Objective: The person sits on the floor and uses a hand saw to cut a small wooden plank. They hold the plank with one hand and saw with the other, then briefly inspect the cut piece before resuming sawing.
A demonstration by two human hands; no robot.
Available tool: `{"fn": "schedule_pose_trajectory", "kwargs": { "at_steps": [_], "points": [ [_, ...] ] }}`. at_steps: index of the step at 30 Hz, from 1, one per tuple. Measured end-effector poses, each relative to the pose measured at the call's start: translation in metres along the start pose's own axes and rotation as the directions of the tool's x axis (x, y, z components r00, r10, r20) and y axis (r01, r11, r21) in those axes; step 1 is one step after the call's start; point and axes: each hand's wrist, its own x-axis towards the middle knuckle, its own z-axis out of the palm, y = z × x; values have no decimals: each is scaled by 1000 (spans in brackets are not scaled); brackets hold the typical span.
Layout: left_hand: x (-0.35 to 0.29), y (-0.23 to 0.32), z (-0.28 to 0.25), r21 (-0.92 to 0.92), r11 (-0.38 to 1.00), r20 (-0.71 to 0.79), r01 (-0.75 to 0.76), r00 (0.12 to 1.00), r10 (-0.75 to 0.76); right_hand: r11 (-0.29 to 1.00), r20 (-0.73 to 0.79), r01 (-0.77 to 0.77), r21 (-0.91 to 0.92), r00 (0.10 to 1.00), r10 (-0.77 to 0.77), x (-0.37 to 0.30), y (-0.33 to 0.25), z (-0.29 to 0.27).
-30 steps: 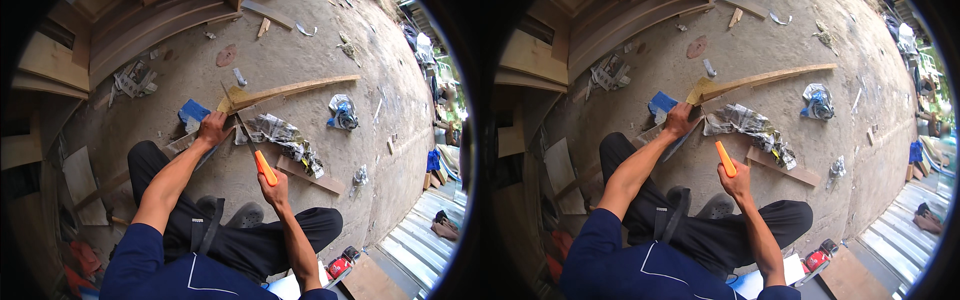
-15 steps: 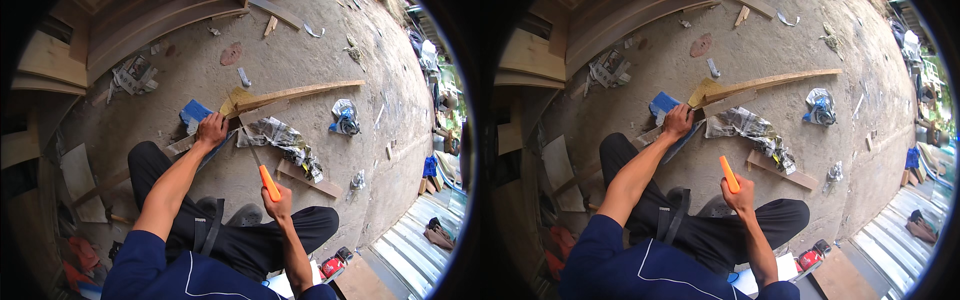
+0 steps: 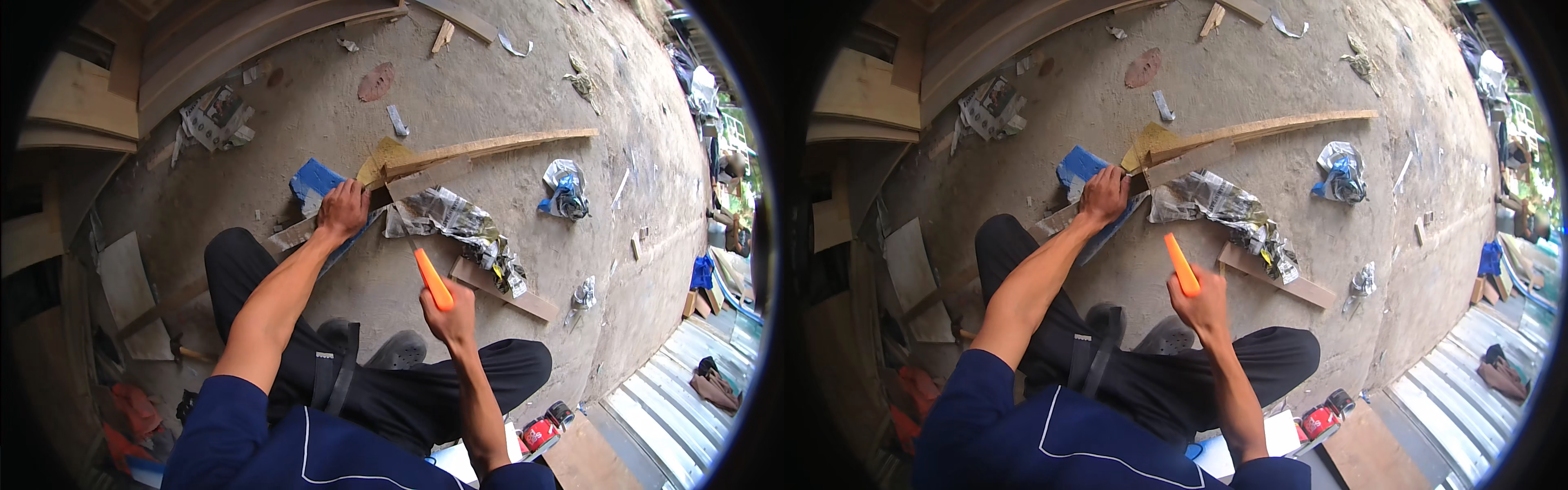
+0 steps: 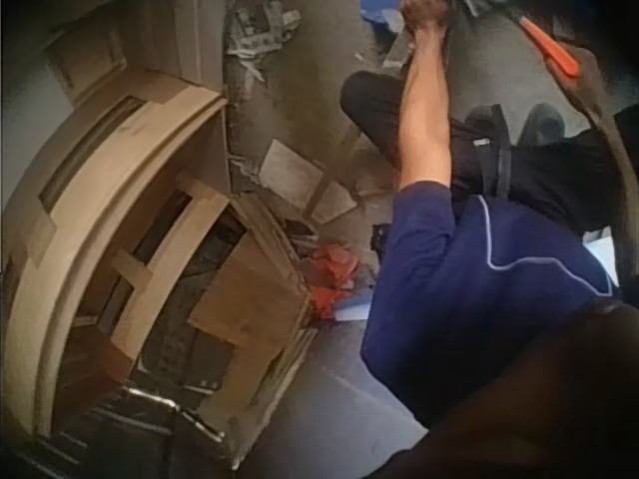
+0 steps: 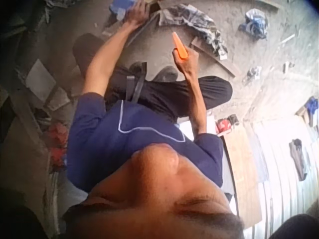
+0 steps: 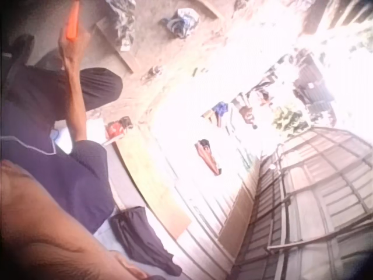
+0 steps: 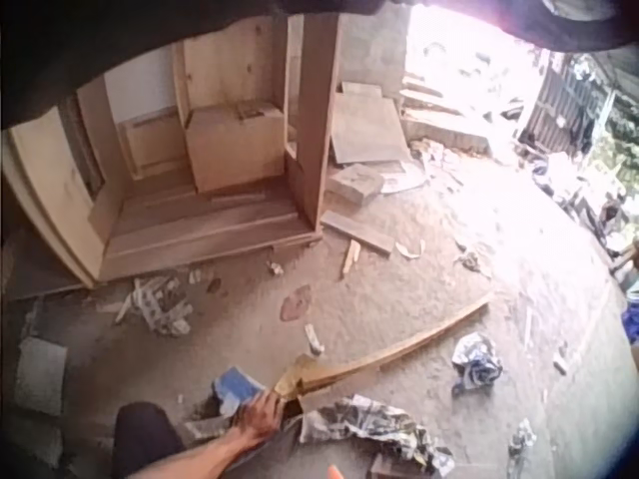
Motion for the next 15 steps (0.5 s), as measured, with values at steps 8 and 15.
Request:
{"fn": "schedule_pose_trajectory", "kwargs": {
  "at_steps": [8,15],
  "points": [
    [1,-9,-2,31,1000,10,-6,1000,6,997,-6,-27,70,1000,28,-26,-8,-12],
    [13,-5,6,29,999,-10,-22,1000,23,1000,-47,14,23,999,-12,20,-20,3]
  ]
}}
